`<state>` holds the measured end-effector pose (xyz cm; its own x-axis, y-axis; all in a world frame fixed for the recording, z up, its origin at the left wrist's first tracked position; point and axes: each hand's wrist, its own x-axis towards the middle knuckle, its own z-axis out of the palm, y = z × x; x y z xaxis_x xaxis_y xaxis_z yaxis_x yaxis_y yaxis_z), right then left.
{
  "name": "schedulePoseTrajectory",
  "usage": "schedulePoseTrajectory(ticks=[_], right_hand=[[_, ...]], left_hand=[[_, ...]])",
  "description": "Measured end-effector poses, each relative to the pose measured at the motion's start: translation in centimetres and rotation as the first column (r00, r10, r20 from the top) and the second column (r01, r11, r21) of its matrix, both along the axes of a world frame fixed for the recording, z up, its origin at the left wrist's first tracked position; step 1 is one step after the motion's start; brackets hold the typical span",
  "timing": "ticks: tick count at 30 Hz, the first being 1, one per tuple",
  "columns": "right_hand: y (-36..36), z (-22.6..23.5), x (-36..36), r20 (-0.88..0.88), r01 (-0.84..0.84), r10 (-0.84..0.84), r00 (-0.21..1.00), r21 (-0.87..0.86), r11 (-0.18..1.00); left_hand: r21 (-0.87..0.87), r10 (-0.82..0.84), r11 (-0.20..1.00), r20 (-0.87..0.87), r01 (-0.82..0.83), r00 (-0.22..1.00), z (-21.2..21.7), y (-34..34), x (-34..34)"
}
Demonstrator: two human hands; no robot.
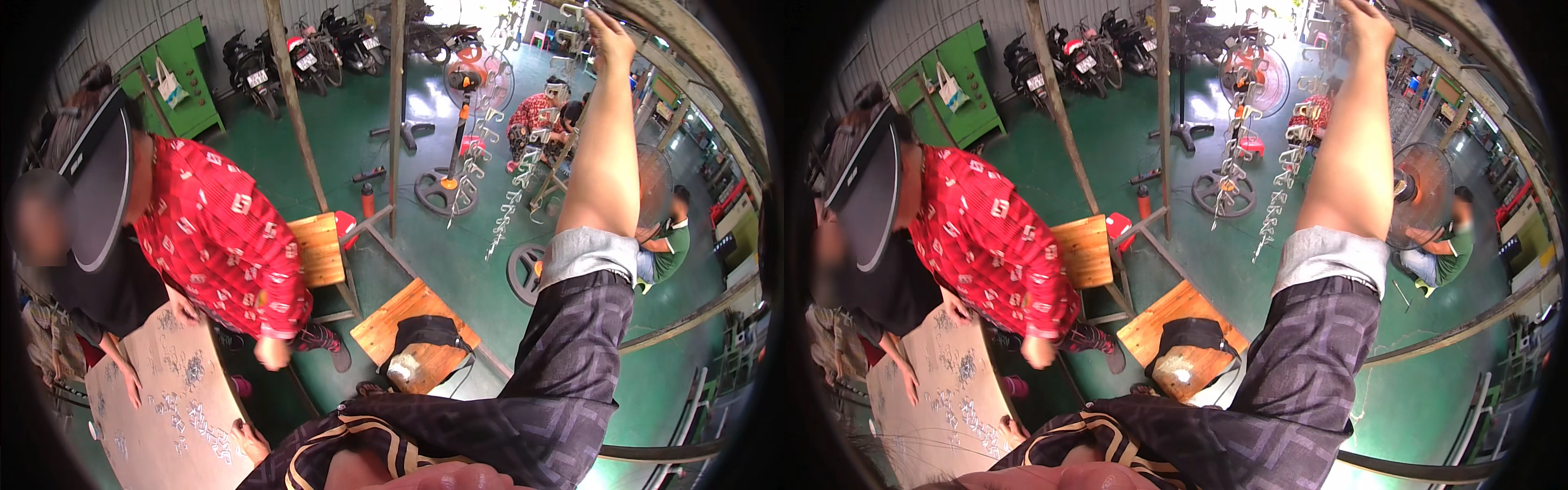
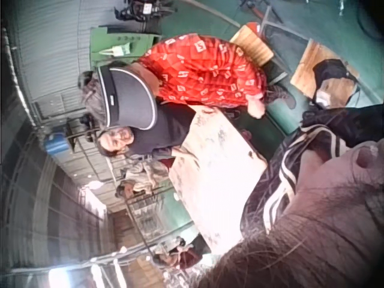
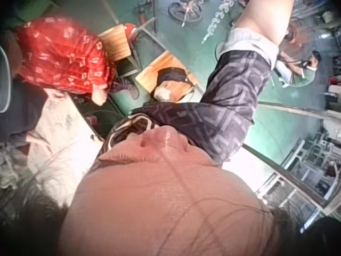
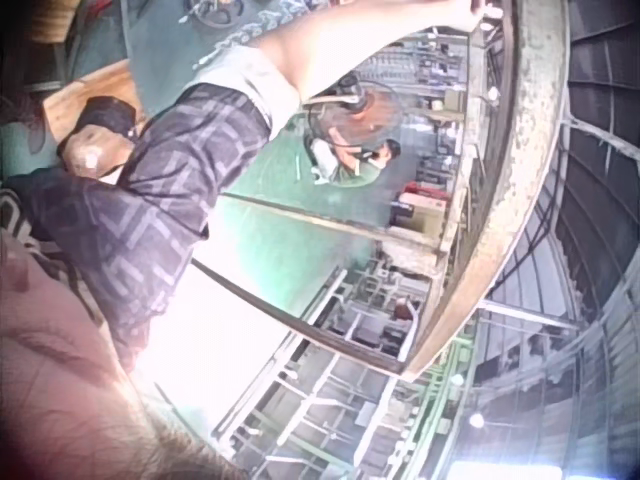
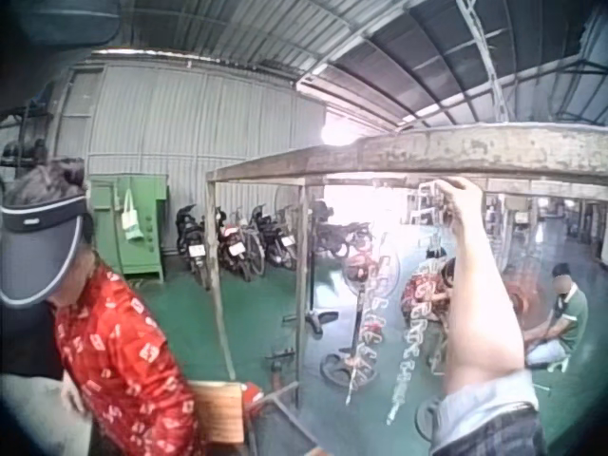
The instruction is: The person assembles small metal hooks by hand at a table with others. They pick up hooks, link them into chains, and hang the chains on a nearby rack. The process is repeated throughout the clip.
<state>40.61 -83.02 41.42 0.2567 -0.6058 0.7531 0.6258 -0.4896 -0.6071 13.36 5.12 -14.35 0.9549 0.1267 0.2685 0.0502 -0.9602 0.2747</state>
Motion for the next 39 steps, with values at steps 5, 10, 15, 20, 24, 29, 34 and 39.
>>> schedulePoseTrajectory(ticks=[5, 10, 15, 20, 24, 29, 34, 39], right_hand=[[2.7, -1.6, -2.9, 0.105, 0.15, -0.15, 0.983, 0.004, 0.989], [9.5, -8.6, -6.5, 0.111, 0.09, -0.094, 0.989, 0.038, 0.995], [15.9, -18.4, -10.5, -0.125, 0.087, -0.088, 0.988, -0.014, 0.996], [20.0, -31.4, -12.4, -0.408, 0.016, 0.043, 0.912, 0.14, 0.99], [27.3, -40.2, -12.6, -0.561, -0.124, 0.334, 0.757, 0.379, 0.917], [40.0, -49.4, -13.4, -0.646, -0.347, 0.627, 0.435, 0.522, 0.779], [50.7, -54.9, -17.8, -0.885, -0.778, 0.458, -0.083, 0.345, 0.526], [52.8, -60.3, -22.4, -0.937, -0.877, 0.271, -0.219, 0.311, 0.367]], left_hand=[[-0.01, 0.007, 1.0, 0.012, -0.007, 1.0, 1.0, 0.0, 0.1], [-0.026, -0.005, 1.0, 0.057, 0.006, 0.998, -0.4, 0.4, 0.3], [-0.036, -0.006, 0.999, 0.055, 0.008, 0.998, -0.7, 0.6, 0.8], [-0.062, 0.014, 0.998, 0.069, -0.01, 0.998, 0.1, 0.3, 0.7], [-0.101, 0.068, 0.993, 0.085, -0.059, 0.994, -0.2, 0.7, 0.6], [-0.102, 0.07, 0.993, 0.084, -0.061, 0.994, 0.3, 0.9, 1.2], [-0.098, 0.074, 0.993, 0.083, -0.065, 0.994, 0.4, 1.2, 1.2], [-0.102, 0.071, 0.993, 0.105, -0.06, 0.992, 0.3, 1.7, 0.9]])
